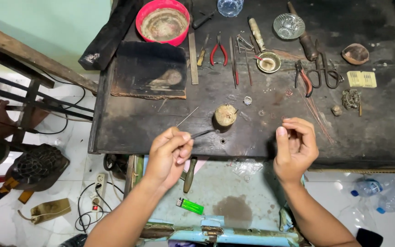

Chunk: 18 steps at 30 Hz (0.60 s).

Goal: Soldering a small jewelry component on a soldering block using a hand-held torch and tweezers.

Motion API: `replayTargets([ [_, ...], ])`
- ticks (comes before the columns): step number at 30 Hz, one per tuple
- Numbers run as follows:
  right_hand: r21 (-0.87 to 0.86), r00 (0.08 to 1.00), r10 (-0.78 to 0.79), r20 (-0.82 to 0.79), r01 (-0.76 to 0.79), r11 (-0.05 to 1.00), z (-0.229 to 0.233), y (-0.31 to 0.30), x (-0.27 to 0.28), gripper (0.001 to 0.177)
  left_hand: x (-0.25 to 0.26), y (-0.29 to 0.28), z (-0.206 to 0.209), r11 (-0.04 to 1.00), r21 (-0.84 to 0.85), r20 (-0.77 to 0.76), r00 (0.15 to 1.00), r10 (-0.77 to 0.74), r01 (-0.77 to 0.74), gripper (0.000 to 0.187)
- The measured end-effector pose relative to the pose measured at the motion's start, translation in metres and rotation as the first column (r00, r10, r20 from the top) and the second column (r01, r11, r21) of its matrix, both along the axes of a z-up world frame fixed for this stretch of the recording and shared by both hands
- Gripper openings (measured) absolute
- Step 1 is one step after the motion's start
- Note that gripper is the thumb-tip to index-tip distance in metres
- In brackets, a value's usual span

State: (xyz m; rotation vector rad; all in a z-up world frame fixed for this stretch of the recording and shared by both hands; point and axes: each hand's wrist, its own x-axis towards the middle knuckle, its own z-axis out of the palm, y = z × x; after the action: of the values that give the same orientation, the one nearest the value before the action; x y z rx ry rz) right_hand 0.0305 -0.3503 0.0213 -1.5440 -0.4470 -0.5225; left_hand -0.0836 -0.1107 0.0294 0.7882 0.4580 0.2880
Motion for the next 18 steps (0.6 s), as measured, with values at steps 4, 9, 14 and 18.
replayTargets([
  [4,-0.004,1.0,0.005,0.021,-0.005,1.0,-0.001,0.002,0.002,0.01,-0.001,-0.008,-0.004,0.993,-0.095,-0.077,0.994,-0.078,0.071,0.011],
  [9,-0.041,1.0,-0.004,0.008,0.004,0.999,-0.003,0.003,0.006,0.01,0.007,-0.024,-0.024,0.993,-0.034,-0.163,0.98,-0.116,0.112,0.013],
  [14,-0.073,1.0,0.005,0.006,-0.004,0.997,-0.007,0.002,0.01,0.009,0.017,-0.035,-0.033,0.96,0.22,-0.248,0.962,-0.115,0.171,0.011],
  [18,-0.081,1.0,0.001,-0.003,-0.002,0.997,-0.005,0.002,0.012,0.009,0.02,-0.038,-0.044,0.933,0.301,-0.286,0.952,-0.108,0.196,0.009],
])
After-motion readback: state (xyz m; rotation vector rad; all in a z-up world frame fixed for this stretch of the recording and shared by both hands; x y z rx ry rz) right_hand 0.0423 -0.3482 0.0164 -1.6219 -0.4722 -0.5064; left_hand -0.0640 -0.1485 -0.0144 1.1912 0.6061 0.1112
